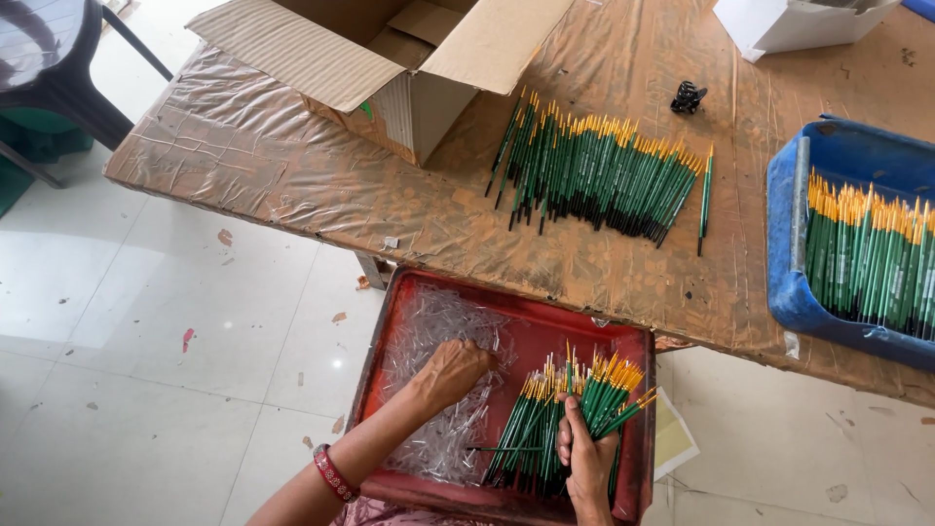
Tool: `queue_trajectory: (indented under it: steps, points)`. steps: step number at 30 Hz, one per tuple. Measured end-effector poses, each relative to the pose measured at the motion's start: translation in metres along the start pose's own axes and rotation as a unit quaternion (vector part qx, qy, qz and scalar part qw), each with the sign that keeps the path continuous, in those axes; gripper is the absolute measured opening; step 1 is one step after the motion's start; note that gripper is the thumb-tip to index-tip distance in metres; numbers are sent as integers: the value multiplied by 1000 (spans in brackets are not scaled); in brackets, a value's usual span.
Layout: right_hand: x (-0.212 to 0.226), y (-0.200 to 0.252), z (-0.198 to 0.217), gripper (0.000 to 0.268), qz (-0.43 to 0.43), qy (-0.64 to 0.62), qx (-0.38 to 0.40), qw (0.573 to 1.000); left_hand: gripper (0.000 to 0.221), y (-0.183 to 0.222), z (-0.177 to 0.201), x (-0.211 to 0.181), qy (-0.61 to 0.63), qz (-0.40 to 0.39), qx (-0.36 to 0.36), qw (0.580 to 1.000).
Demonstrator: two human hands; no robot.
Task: Sorting, arranging, and preparing green-handled paintbrushes for packaging in a manufacturing environment.
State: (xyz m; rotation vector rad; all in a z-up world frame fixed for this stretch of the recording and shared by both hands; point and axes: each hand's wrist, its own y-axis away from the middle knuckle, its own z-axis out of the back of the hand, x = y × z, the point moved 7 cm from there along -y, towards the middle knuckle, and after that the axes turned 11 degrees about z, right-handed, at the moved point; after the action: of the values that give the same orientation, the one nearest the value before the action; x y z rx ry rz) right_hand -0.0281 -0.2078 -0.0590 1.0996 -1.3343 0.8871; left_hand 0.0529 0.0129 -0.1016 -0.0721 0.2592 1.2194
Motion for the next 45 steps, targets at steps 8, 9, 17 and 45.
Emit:
queue_trajectory:
  steps: [8, 9, 17, 45]
  points:
    - [3, 2, -3, 25, 16, -11, 28, 999, 24, -4, 59, -24, 256, -15, 44, 965]
    - [7, 1, -4, 25, 15, -11, 24, 1000, 24, -7, 66, -26, 257, -17, 48, 965]
    - [15, 13, -1, 19, 13, -83, 31, 996, 25, -20, 83, -47, 680, -22, 157, 716]
    - [16, 14, 0, 32, 215, 317, 96, 919, 25, -13, 65, -44, 361, 105, 14, 926]
